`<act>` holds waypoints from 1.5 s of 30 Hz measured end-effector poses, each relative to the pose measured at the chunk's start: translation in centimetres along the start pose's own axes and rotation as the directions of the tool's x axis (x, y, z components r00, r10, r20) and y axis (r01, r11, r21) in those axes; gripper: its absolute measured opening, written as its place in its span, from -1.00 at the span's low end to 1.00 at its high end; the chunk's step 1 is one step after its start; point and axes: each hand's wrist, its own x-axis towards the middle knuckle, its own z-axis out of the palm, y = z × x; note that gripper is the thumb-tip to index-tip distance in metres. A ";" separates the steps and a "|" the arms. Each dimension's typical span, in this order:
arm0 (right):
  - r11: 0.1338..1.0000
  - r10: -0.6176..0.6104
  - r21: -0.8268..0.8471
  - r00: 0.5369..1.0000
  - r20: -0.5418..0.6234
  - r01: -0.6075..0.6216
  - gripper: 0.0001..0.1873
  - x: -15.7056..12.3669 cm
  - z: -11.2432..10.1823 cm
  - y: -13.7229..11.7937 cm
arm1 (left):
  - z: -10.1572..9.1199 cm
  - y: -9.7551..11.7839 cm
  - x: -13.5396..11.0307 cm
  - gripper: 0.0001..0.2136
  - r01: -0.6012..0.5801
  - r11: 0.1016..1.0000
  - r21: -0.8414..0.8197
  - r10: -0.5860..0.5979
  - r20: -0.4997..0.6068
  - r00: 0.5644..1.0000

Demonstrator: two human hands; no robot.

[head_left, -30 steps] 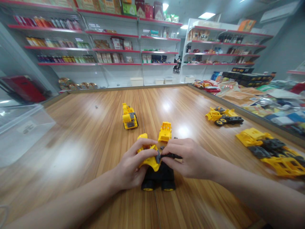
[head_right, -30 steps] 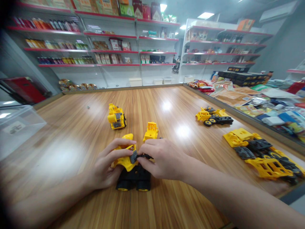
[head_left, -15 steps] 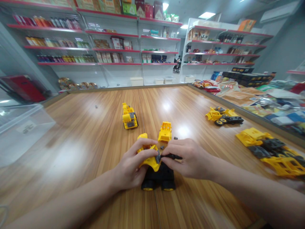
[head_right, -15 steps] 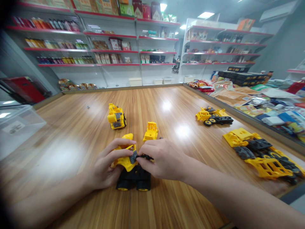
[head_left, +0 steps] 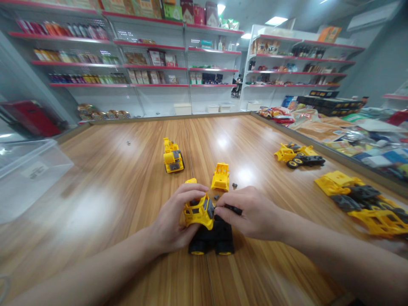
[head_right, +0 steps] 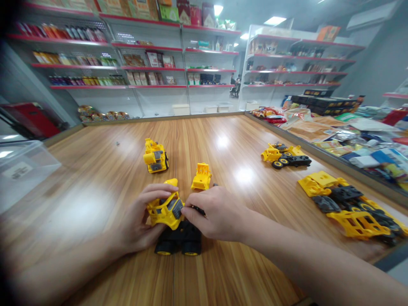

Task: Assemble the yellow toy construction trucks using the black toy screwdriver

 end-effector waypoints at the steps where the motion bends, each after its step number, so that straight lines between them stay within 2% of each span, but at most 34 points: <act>1: 1.000 0.011 0.006 1.000 -0.001 -0.011 -0.75 0.0 0.0 0.0 | 0.0 0.0 0.0 -0.42 -0.003 1.000 0.005 0.003 0.000 1.000; 4: 0.999 0.033 0.028 0.999 -0.039 -0.031 -0.86 -0.2 0.1 -0.1 | 0.0 0.0 -0.1 -0.45 -0.007 1.000 0.015 0.007 -0.026 1.000; 12: 0.999 -0.016 0.028 0.995 -0.100 0.019 -0.93 -0.2 0.1 0.0 | -0.1 -0.2 -0.2 -0.52 -0.024 0.999 0.044 0.024 -0.009 1.000; 25: 1.000 0.017 0.018 1.000 -0.008 -0.017 -0.82 -0.2 0.1 -0.1 | -0.2 0.1 -0.1 -0.53 -0.084 0.992 0.098 0.086 -0.020 0.996; 30: 0.996 0.033 0.080 0.999 -0.041 -0.029 -0.89 -0.1 0.3 -0.2 | 0.0 0.5 0.2 -0.52 -0.111 0.986 0.128 0.123 -0.083 0.989; 33: 0.996 0.030 0.082 0.996 -0.081 -0.024 -0.90 -0.2 0.4 -0.2 | 0.0 0.5 0.5 -0.51 -0.059 0.986 0.154 0.073 -0.083 0.994; 38: 0.999 0.021 0.030 0.992 -0.127 -0.017 -0.89 -0.2 0.4 0.1 | -0.1 0.1 0.5 -0.33 0.124 0.951 0.282 -0.105 -0.083 0.991; 40: 1.000 0.007 0.010 0.992 -0.125 -0.005 -0.90 -0.2 0.4 0.2 | -0.1 0.1 0.5 -0.36 0.130 0.943 0.306 -0.120 -0.049 0.991; 45: 1.000 -0.006 -0.008 0.992 -0.128 0.005 -0.93 -0.2 0.4 0.0 | -0.1 0.1 0.4 -0.44 0.062 0.962 0.265 -0.064 -0.002 0.998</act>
